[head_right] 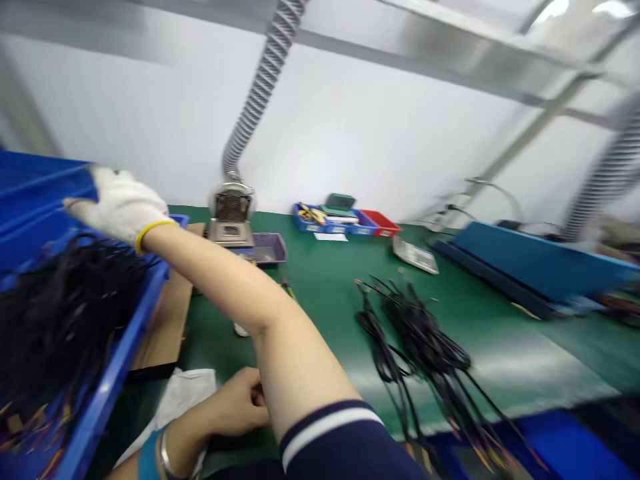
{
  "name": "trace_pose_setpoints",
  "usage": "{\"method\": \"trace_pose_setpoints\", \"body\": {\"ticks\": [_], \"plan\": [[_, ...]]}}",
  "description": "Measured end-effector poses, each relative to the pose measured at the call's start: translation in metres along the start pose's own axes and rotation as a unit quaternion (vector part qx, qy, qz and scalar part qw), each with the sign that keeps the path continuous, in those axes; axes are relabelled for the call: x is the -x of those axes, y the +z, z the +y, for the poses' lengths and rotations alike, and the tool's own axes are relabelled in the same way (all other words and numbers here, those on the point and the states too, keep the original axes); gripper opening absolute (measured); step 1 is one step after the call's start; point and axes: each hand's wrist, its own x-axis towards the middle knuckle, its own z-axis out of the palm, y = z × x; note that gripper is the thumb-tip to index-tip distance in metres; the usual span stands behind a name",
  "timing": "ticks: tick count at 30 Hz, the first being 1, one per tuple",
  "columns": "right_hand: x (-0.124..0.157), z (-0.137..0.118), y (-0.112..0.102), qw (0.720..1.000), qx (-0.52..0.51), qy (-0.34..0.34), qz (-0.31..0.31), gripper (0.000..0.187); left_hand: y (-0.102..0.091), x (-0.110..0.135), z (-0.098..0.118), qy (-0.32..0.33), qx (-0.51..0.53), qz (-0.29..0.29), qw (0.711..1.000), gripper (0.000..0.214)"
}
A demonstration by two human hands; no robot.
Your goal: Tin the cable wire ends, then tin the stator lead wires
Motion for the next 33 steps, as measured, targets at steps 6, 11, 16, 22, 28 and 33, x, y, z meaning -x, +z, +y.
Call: {"method": "trace_pose_setpoints", "body": {"ticks": [6,11,16,22,28,33], "plan": [[0.157,0.083,-0.031,0.979,0.2,0.031,0.018,0.059,0.002,-0.005,0.002,0.05,0.001,-0.017,0.999,0.033],[0.286,0.178,-0.086,0.792,0.318,0.51,-0.109,0.06,0.005,-0.006,-0.002,0.031,0.007,-0.032,0.999,0.036],[0.349,0.232,-0.105,0.729,0.286,0.604,-0.149,0.042,0.006,-0.004,-0.006,0.022,0.005,-0.029,0.999,0.036],[0.362,0.189,-0.085,0.821,0.23,0.506,-0.13,0.039,0.001,-0.006,-0.001,0.026,0.047,0.071,0.996,0.036],[0.373,0.109,-0.052,0.946,0.145,0.265,-0.116,0.037,0.0,-0.01,0.005,0.075,0.203,0.262,0.941,0.04],[0.371,0.082,-0.034,0.952,0.148,0.237,-0.121,0.037,-0.001,-0.009,0.003,0.117,0.289,0.272,0.91,0.027]]}}
